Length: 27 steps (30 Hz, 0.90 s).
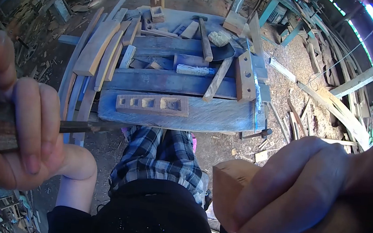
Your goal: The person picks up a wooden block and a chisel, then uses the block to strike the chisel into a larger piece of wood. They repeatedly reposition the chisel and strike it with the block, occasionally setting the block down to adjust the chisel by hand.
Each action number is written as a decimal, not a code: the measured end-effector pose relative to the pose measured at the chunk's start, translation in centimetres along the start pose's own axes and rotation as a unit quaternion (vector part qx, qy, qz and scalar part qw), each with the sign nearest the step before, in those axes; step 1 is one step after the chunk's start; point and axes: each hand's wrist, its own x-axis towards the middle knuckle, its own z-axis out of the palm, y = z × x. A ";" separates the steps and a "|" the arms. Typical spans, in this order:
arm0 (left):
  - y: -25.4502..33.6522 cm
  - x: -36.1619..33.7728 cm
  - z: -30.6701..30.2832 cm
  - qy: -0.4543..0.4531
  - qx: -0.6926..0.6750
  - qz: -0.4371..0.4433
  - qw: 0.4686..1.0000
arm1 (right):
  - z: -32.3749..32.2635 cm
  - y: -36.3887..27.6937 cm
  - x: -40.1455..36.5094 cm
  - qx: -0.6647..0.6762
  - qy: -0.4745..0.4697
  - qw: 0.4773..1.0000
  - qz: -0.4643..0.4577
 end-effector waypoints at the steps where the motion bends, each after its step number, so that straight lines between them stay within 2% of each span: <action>1: -0.1 0.0 -0.1 0.003 -0.001 -0.002 1.000 | 0.0 0.2 0.1 0.003 0.001 1.000 0.002; 13: -0.4 -2.2 1.8 -0.001 -0.009 -0.047 0.999 | -0.3 2.2 0.0 0.046 0.005 0.999 0.010; 16: -1.0 -3.1 1.2 0.039 0.005 -0.055 0.998 | -1.0 2.8 -1.5 0.038 0.048 0.998 0.024; 18: -1.7 -4.1 0.6 0.101 0.029 -0.072 0.992 | -1.1 3.8 -3.8 0.005 0.126 0.990 0.057; 20: -3.3 -5.7 0.1 0.197 0.066 -0.108 0.972 | -1.5 4.9 -6.5 -0.051 0.228 0.965 0.115; 21: -4.5 -6.5 0.4 0.278 0.101 -0.123 0.947 | -1.9 5.3 -8.0 -0.089 0.278 0.944 0.152; 23: -6.8 -7.3 1.0 0.360 0.131 -0.189 0.904 | -2.9 5.6 -11.4 -0.172 0.360 0.888 0.228; 24: -7.7 -8.3 0.8 0.369 0.131 -0.218 0.894 | -3.7 5.2 -13.4 -0.245 0.388 0.848 0.266; 27: -10.2 -10.7 0.3 0.333 0.106 -0.267 0.898 | -4.5 3.6 -17.6 -0.318 0.424 0.779 0.335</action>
